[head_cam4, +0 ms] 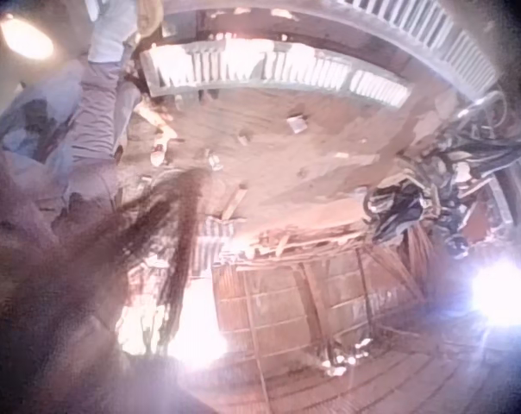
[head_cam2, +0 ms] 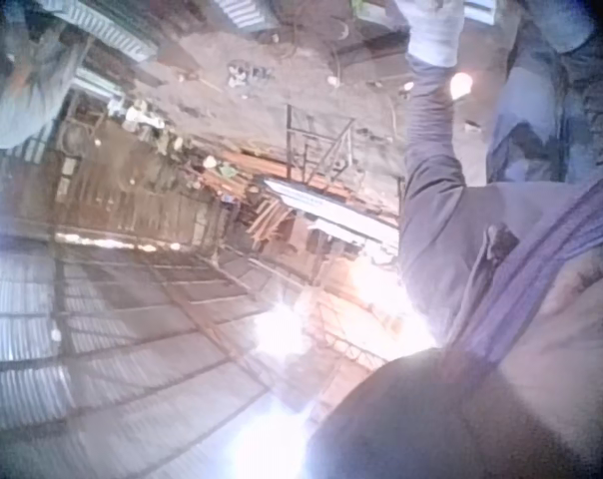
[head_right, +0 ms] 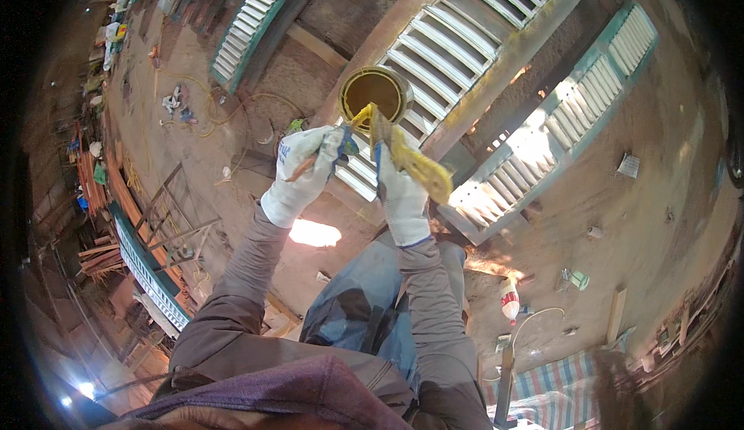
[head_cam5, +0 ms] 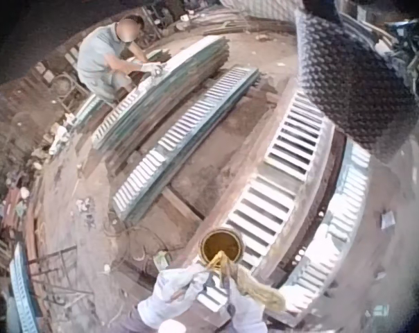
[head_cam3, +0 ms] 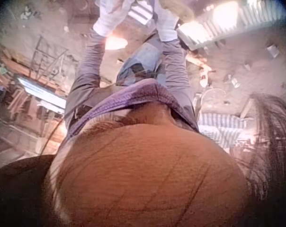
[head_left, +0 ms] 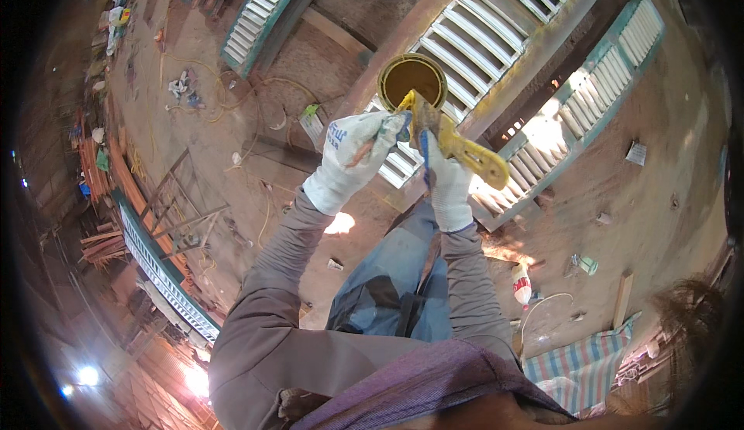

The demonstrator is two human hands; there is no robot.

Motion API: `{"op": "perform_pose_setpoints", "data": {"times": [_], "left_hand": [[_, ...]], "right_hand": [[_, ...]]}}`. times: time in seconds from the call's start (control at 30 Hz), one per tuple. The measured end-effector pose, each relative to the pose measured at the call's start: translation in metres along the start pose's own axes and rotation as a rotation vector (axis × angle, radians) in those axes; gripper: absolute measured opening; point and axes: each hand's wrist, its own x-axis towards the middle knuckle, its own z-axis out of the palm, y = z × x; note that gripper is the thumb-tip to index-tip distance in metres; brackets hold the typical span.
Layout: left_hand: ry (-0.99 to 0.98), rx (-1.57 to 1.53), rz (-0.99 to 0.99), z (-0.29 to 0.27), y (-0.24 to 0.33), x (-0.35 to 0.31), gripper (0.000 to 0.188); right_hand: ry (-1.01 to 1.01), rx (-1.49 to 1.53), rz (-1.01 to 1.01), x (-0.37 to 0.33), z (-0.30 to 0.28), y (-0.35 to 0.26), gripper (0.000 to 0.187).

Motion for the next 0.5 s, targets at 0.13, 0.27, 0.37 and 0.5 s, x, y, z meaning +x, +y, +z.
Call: {"op": "perform_pose_setpoints", "data": {"times": [0.13,0.27,0.37,0.5], "left_hand": [[-0.038,0.157,0.094,0.01,-0.012,0.001,0.021],[-0.115,0.034,-0.165,0.018,-0.029,0.006,0.022],[-0.029,0.05,-0.028,0.025,-0.075,0.009,0.029],[0.105,-0.276,-0.172,0.043,-0.087,-0.005,0.069]], "right_hand": [[-0.039,0.265,0.172,-0.002,-0.01,0.006,0.028],[-0.07,0.489,0.362,-0.011,-0.041,0.03,0.028],[-0.105,0.008,-0.057,-0.027,-0.079,0.036,0.026],[0.055,-0.513,0.005,-0.003,-0.13,0.046,0.021]]}}
